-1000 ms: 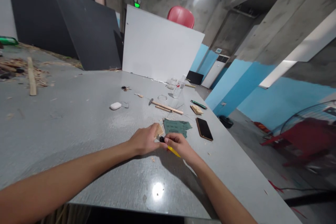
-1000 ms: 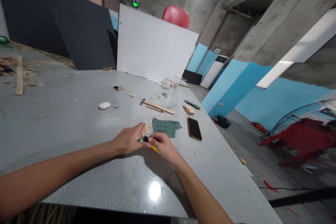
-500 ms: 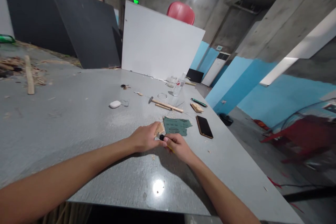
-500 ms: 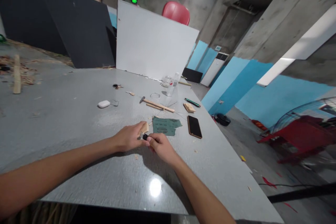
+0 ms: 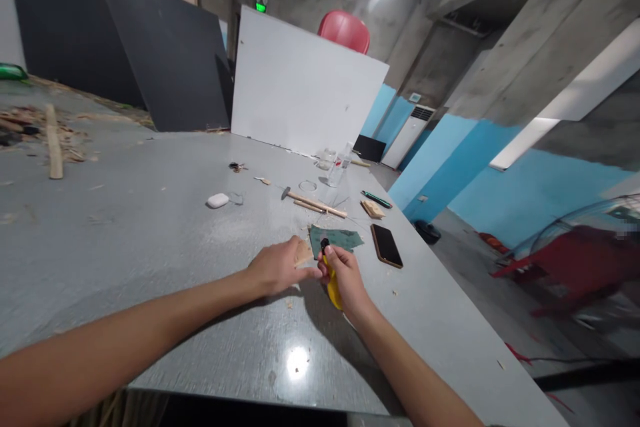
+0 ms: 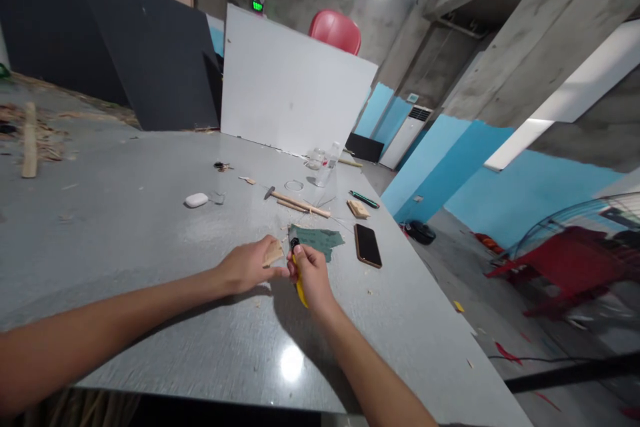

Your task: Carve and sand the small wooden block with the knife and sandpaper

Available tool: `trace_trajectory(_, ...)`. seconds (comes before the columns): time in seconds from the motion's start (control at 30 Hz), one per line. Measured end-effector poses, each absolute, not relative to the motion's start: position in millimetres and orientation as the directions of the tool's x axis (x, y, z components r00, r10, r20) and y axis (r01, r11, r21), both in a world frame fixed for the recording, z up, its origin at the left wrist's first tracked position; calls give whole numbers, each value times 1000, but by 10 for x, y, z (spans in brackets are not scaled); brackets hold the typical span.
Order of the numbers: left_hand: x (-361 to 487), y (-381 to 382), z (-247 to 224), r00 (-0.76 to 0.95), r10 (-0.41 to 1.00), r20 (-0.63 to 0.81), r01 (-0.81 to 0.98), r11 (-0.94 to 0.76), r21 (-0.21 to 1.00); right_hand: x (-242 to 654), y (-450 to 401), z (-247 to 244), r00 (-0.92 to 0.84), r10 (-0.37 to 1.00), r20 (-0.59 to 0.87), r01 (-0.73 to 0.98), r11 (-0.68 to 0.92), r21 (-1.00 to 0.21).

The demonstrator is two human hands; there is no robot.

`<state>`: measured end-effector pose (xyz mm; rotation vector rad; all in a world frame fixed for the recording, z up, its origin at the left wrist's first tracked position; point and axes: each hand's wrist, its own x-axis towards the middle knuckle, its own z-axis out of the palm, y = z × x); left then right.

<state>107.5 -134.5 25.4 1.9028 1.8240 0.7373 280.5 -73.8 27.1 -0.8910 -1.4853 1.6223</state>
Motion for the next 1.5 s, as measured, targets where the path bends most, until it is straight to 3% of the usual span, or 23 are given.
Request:
trace_trajectory(0.23,886,-1295,310,27,999,40,643,-48,764,2855,-787,302,-686,726,-55,72,-7,-997)
trace_trajectory(0.57,913,-1340,312,120,992,26,730,-106,675,2963,-758,342,-779,563,-277,252,-123,-960)
trace_trajectory(0.73,906,-1353,283,172,982,75,756,-180,629,2974,-753,345,-791,532,-303,267,-146,-953)
trace_trajectory(1.1,926,-1376,317,126,991,40,728,-120,675,2954,-745,348,-775,592,-223,246,-42,-968)
trace_trajectory(1.5,921,-1353,370,71,997,28,750,-72,658,2863,-705,79,-658,753,-25,195,138,-971)
